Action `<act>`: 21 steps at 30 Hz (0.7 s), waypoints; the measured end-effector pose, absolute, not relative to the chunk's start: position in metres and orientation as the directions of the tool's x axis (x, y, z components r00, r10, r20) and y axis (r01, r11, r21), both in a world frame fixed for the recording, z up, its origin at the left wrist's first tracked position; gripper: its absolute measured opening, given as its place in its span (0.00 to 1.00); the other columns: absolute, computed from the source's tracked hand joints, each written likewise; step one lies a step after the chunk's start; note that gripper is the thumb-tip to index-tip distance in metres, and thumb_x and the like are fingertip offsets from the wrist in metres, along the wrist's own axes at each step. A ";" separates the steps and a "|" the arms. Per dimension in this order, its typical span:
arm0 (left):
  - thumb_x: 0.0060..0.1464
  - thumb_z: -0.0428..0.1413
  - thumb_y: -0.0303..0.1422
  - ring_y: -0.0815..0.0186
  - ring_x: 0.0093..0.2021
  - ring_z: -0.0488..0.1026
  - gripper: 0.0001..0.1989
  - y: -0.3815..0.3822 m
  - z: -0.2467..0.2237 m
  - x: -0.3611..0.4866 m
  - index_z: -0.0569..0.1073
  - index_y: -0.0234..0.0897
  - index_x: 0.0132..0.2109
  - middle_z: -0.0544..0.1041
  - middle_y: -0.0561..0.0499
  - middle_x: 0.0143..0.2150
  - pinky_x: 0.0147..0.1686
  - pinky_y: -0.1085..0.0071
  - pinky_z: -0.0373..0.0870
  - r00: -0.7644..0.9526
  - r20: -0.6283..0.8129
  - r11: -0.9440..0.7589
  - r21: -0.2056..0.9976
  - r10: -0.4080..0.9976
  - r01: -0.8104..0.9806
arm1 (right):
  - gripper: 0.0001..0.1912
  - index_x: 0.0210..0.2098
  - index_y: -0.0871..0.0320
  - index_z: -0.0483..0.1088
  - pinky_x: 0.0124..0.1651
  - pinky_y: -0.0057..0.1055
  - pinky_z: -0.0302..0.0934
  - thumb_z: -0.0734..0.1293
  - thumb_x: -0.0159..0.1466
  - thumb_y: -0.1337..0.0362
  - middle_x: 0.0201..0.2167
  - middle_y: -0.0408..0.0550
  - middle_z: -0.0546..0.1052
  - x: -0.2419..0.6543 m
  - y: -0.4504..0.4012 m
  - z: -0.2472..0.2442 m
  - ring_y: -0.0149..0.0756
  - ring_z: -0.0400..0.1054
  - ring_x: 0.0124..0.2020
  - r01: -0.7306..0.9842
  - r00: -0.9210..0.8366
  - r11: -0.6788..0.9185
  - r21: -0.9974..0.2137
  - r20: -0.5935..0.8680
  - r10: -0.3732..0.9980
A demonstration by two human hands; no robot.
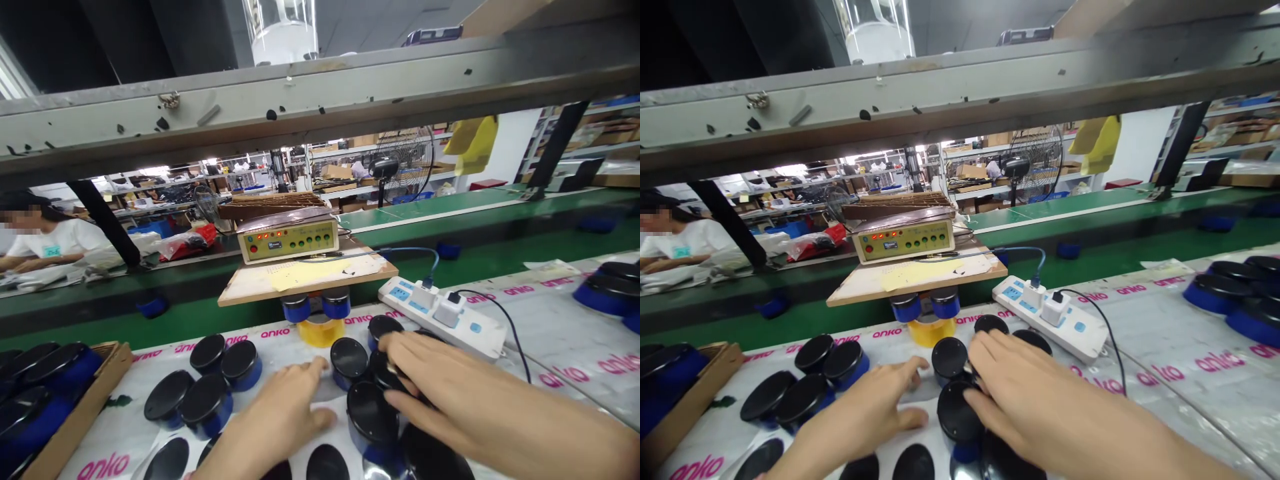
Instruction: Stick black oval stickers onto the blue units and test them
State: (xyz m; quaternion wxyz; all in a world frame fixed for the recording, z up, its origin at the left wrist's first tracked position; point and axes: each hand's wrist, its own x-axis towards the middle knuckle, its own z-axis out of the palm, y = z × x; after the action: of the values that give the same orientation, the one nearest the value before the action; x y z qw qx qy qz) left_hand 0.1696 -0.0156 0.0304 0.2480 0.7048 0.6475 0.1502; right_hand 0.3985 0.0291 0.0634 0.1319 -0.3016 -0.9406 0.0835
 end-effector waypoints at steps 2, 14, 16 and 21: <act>0.45 0.57 0.28 0.47 0.51 0.69 0.27 -0.004 0.017 0.167 0.66 0.36 0.55 0.73 0.40 0.50 0.51 0.51 0.63 0.129 -0.033 -0.082 0.606 0.991 0.791 | 0.06 0.39 0.58 0.66 0.42 0.39 0.62 0.60 0.65 0.65 0.39 0.53 0.73 0.375 0.043 0.068 0.48 0.68 0.42 0.560 -0.805 0.807 -0.186 0.107 0.583; 0.43 0.63 0.30 0.64 0.46 0.73 0.22 0.020 -0.003 0.170 0.64 0.40 0.45 0.76 0.53 0.47 0.46 0.71 0.68 0.133 0.183 -0.222 0.888 0.974 0.402 | 0.08 0.34 0.57 0.63 0.31 0.30 0.55 0.62 0.61 0.58 0.32 0.46 0.71 0.334 0.080 0.053 0.37 0.66 0.31 0.528 -0.817 0.768 -0.364 0.031 0.576; 0.42 0.64 0.31 0.64 0.46 0.73 0.22 0.017 0.006 0.168 0.65 0.40 0.45 0.76 0.54 0.46 0.46 0.71 0.68 0.134 0.180 -0.220 0.891 0.974 0.398 | 0.08 0.32 0.56 0.61 0.31 0.30 0.54 0.62 0.61 0.58 0.31 0.44 0.70 0.334 0.079 0.053 0.37 0.64 0.31 0.526 -0.809 0.761 -0.381 0.052 0.585; 0.39 0.65 0.33 0.63 0.43 0.74 0.23 0.008 0.022 0.168 0.67 0.43 0.44 0.76 0.56 0.44 0.43 0.70 0.69 0.152 0.144 -0.199 0.866 0.978 0.458 | 0.08 0.32 0.55 0.59 0.31 0.31 0.52 0.61 0.63 0.58 0.30 0.43 0.69 0.332 0.071 0.047 0.36 0.63 0.30 0.505 -0.790 0.732 -0.456 0.096 0.605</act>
State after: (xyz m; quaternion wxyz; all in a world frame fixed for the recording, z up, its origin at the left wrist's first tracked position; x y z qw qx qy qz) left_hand 0.1682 0.0079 0.0222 0.3444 0.6762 0.5309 0.3772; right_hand 0.3325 0.0705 0.0466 0.1198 -0.3008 -0.9230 0.2081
